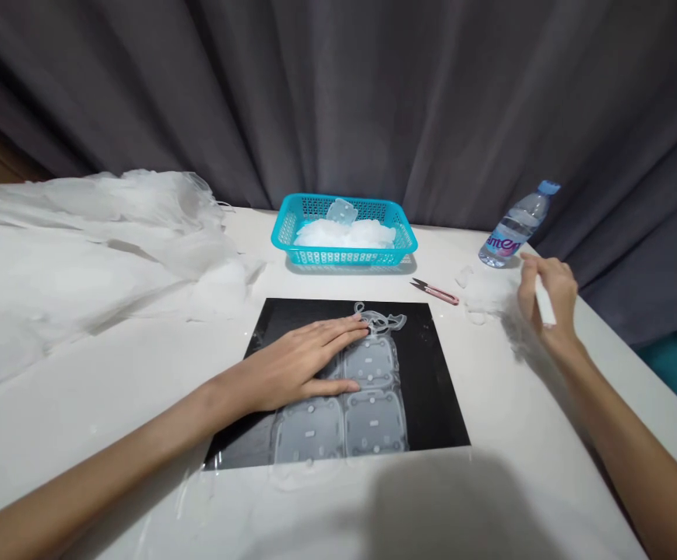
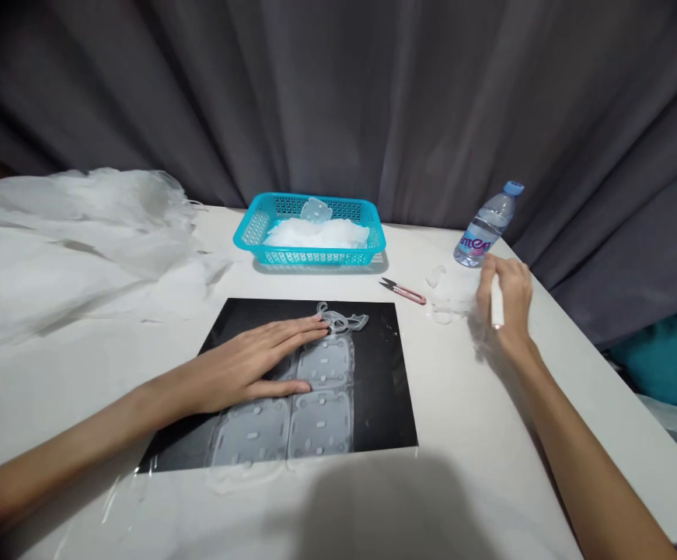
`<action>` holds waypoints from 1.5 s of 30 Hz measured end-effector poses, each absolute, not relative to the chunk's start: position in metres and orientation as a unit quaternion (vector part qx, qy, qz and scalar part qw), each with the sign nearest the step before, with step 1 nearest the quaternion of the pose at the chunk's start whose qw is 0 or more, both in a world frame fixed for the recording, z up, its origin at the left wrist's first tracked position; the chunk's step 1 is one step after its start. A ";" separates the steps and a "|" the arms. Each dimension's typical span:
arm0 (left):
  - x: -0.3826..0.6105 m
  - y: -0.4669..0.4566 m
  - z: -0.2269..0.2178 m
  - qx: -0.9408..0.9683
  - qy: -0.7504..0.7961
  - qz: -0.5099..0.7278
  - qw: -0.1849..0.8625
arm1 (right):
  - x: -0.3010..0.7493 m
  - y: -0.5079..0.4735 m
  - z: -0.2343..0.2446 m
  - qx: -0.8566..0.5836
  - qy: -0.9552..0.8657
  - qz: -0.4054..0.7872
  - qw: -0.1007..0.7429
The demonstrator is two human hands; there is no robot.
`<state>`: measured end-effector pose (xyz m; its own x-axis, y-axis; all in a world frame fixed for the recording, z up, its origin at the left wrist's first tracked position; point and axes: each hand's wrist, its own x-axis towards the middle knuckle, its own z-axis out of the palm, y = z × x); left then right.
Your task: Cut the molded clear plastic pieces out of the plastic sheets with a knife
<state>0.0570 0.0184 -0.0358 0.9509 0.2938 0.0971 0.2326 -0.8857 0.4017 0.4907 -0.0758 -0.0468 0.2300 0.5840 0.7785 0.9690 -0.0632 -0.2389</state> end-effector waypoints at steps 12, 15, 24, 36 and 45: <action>0.068 0.006 -0.033 0.963 0.143 0.113 0.198 | 0.332 -0.105 -0.033 -0.500 -0.760 0.168 0.381; 0.068 0.001 -0.038 0.950 0.166 0.082 0.253 | 0.323 -0.108 -0.028 -0.491 -0.732 0.251 0.401; 0.070 0.007 -0.043 0.941 0.180 0.078 0.276 | 0.325 -0.100 -0.035 -0.508 -0.709 0.323 0.368; 0.075 0.012 -0.045 0.956 0.158 0.075 0.236 | 0.321 -0.088 -0.034 -0.457 -0.753 0.316 0.353; 0.076 0.013 -0.044 0.952 0.150 0.086 0.253 | 0.324 -0.087 -0.032 -0.453 -0.771 0.309 0.326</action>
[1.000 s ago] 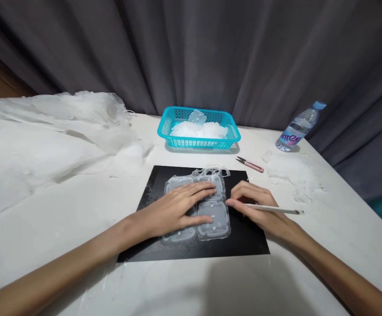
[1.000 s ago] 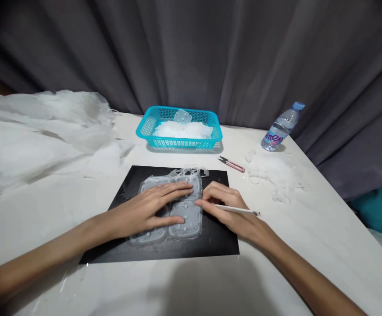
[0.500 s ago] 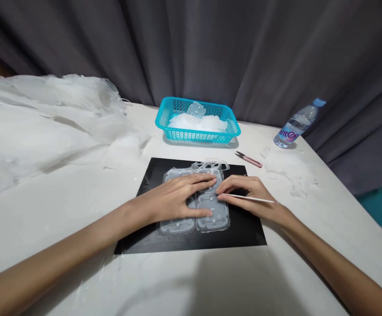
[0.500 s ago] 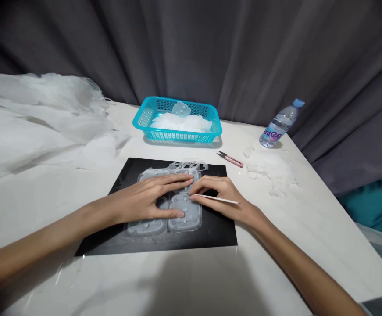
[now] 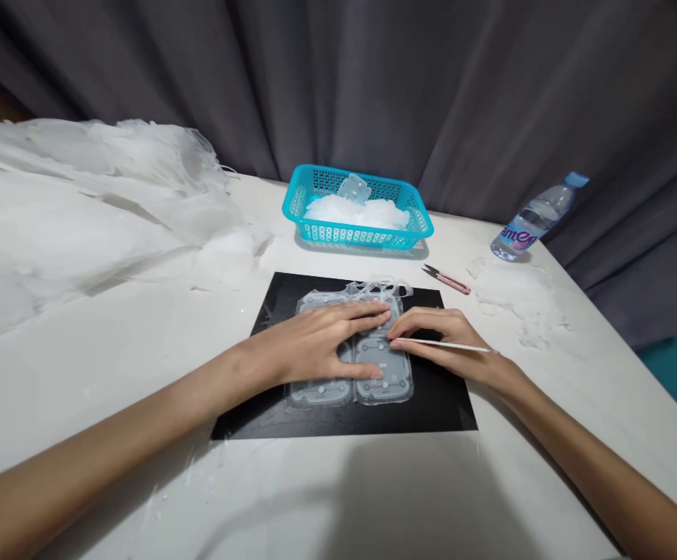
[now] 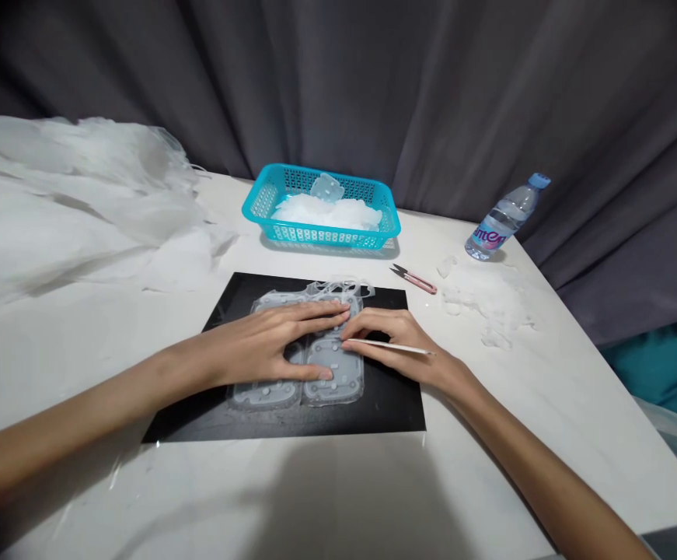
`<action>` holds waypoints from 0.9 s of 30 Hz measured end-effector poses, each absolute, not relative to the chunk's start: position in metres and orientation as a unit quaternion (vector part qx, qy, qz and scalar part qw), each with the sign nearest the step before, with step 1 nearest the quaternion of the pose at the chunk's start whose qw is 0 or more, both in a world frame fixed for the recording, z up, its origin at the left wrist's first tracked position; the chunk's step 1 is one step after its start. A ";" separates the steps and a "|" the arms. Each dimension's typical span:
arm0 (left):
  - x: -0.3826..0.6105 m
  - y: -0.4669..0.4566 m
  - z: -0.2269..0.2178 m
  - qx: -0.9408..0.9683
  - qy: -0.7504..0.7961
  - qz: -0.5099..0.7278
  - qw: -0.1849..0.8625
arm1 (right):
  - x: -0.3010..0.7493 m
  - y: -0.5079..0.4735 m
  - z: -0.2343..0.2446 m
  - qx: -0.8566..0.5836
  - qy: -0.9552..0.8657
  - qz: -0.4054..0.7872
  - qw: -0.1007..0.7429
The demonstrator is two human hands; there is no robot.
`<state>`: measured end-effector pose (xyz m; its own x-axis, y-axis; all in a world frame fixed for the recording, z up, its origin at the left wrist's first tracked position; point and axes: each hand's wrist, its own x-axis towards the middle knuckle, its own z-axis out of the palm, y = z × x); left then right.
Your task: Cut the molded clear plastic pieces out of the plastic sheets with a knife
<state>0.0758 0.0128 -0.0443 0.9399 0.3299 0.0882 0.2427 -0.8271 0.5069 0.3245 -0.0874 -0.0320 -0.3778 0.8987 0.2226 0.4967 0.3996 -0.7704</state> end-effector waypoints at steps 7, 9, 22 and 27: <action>0.076 0.013 -0.045 0.952 0.144 0.091 0.255 | 0.323 -0.087 -0.035 -0.447 -0.779 0.298 0.322; 0.076 0.014 -0.045 0.956 0.146 0.078 0.243 | 0.323 -0.087 -0.036 -0.445 -0.782 0.296 0.320; 0.077 0.013 -0.042 0.961 0.148 0.054 0.228 | 0.320 -0.088 -0.034 -0.399 -0.838 0.220 0.300; 0.076 0.014 -0.046 0.959 0.157 0.054 0.228 | 0.327 -0.092 -0.029 -0.399 -0.857 0.184 0.271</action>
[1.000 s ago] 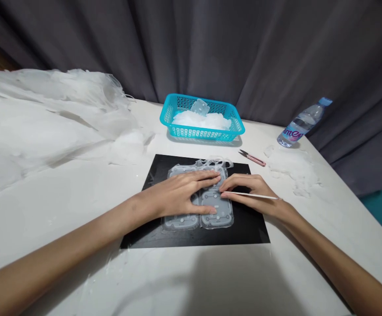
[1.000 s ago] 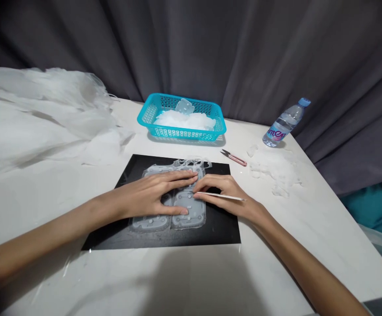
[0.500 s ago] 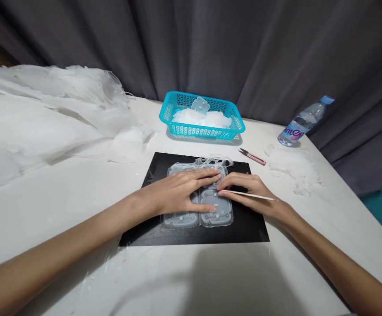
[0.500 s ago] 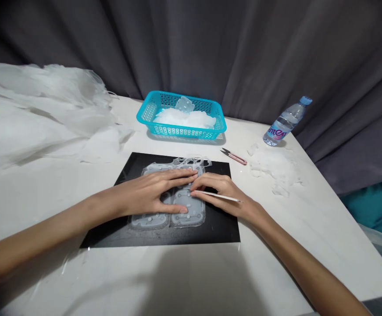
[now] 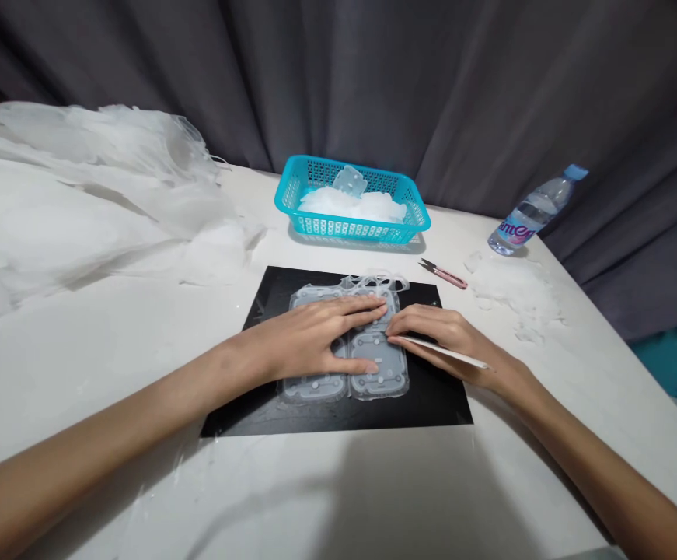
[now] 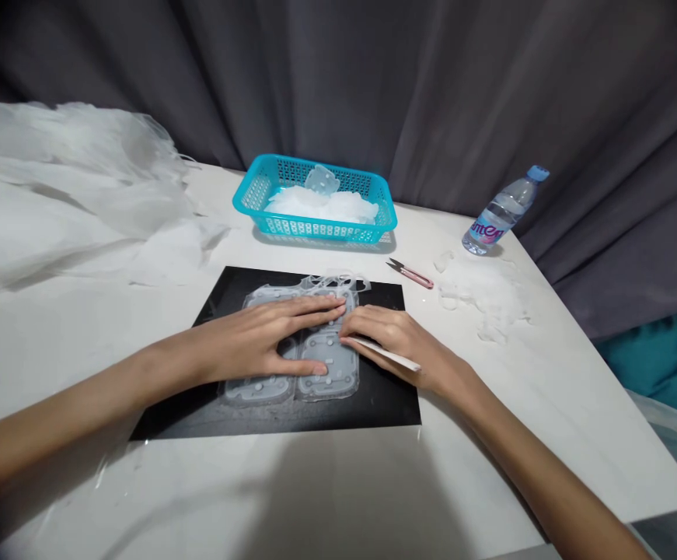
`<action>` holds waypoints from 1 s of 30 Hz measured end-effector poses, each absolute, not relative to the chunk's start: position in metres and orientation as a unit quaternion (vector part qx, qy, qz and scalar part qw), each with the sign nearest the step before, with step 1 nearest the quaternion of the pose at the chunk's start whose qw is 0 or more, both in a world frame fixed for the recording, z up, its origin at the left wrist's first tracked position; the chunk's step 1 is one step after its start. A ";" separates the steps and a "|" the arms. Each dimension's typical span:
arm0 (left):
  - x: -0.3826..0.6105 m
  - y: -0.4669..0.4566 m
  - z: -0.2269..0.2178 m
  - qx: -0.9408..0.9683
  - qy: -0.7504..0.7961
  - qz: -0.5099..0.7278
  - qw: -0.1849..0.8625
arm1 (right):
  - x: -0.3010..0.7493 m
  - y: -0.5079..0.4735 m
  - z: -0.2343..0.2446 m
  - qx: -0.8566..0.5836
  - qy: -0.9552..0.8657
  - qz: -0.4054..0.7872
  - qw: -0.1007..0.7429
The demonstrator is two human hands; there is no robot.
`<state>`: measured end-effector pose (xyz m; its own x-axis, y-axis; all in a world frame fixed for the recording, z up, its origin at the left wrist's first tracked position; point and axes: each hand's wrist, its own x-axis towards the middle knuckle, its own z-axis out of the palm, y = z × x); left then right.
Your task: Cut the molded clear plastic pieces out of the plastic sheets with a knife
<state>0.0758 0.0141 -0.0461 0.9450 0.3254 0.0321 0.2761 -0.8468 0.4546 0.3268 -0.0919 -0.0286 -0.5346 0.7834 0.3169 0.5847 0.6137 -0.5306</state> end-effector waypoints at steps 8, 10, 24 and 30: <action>0.075 0.014 -0.046 0.955 0.156 0.070 0.244 | 0.329 -0.094 -0.034 -0.384 -0.865 0.155 0.283; 0.076 0.015 -0.046 0.956 0.150 0.072 0.240 | 0.325 -0.092 -0.038 -0.383 -0.871 0.131 0.279; 0.074 0.014 -0.050 0.938 0.195 0.069 0.278 | 0.314 -0.080 -0.053 -0.402 -0.873 -0.063 0.270; 0.073 0.014 -0.047 0.939 0.208 0.044 0.270 | 0.365 -0.050 -0.042 -0.602 -0.656 -0.006 0.455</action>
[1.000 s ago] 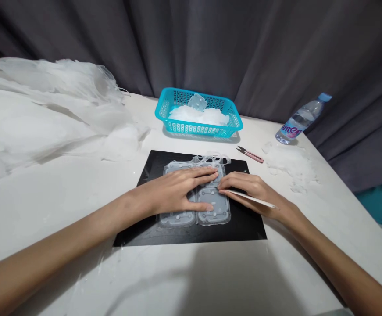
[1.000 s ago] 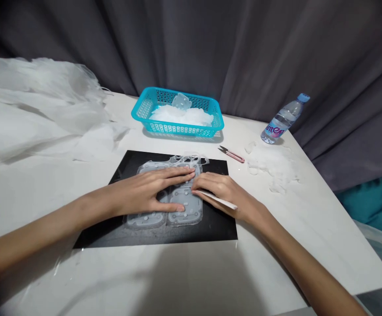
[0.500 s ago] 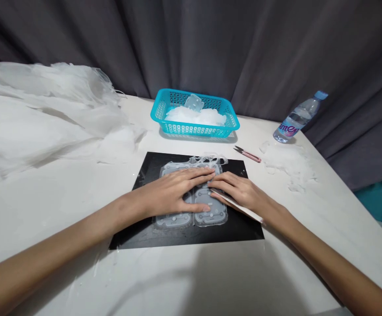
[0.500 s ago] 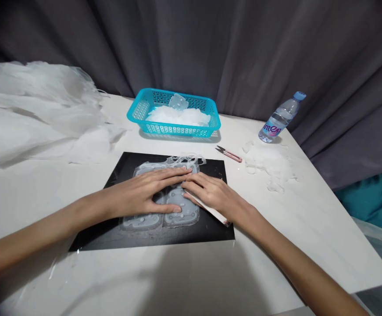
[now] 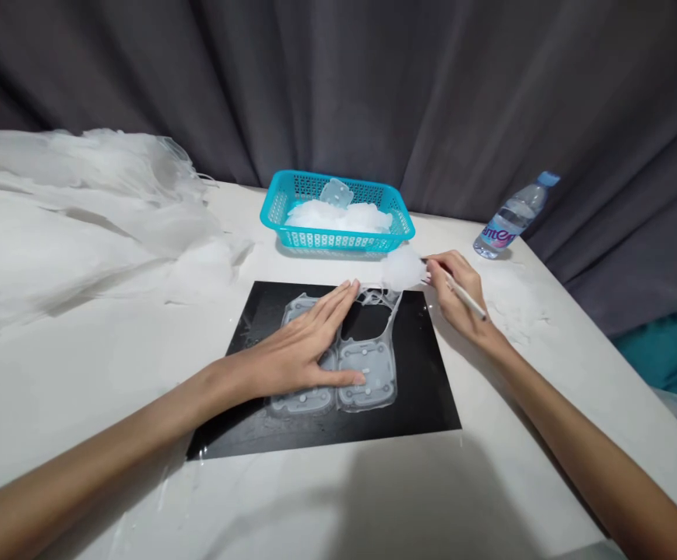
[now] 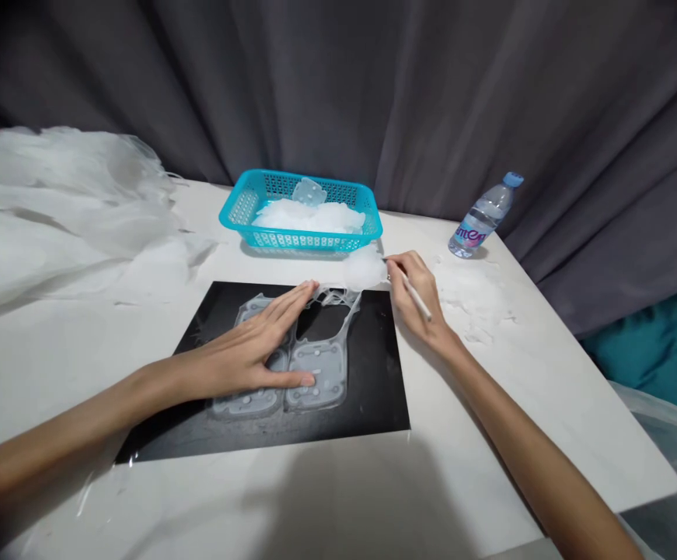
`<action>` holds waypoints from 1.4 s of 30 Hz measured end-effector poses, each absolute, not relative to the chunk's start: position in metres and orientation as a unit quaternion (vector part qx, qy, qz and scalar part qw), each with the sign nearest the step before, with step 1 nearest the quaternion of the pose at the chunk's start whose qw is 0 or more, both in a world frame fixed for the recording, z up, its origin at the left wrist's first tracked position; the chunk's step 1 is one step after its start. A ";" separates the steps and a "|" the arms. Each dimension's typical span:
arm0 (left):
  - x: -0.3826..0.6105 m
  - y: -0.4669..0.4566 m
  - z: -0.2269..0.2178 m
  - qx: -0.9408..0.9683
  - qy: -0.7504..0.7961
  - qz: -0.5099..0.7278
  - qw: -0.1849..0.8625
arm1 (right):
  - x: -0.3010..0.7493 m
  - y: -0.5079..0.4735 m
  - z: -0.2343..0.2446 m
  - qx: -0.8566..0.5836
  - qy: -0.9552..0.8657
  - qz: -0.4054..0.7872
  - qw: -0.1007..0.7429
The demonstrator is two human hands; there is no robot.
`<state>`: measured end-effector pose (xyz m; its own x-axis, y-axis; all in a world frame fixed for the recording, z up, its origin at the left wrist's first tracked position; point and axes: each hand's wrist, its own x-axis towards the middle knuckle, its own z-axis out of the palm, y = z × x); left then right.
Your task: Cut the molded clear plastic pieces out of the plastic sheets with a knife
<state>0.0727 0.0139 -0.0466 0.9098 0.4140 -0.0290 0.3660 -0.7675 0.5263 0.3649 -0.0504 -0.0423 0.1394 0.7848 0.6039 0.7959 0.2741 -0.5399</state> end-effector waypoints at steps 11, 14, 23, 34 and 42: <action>0.090 0.004 -0.031 0.854 0.246 0.247 0.385 | 0.316 -0.100 -0.006 -0.500 -0.698 0.288 0.424; 0.092 0.002 -0.022 0.829 0.285 0.239 0.418 | 0.317 -0.100 -0.018 -0.545 -0.653 0.193 0.489; 0.092 0.003 -0.017 0.744 0.303 0.252 0.539 | 0.307 -0.094 -0.053 -0.481 -0.784 0.053 0.389; 0.091 0.008 -0.024 0.704 0.314 0.232 0.593 | 0.300 -0.095 -0.056 -0.483 -0.778 -0.002 0.401; 0.088 0.025 -0.028 0.624 0.392 0.247 0.629 | 0.295 -0.100 -0.051 -0.434 -0.820 -0.139 0.345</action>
<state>0.0877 0.0248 -0.0276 0.5702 0.8002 -0.1860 0.1795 0.0995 0.9787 0.2952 -0.1004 -0.0510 -0.3851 0.6156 0.6875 0.8080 0.5848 -0.0711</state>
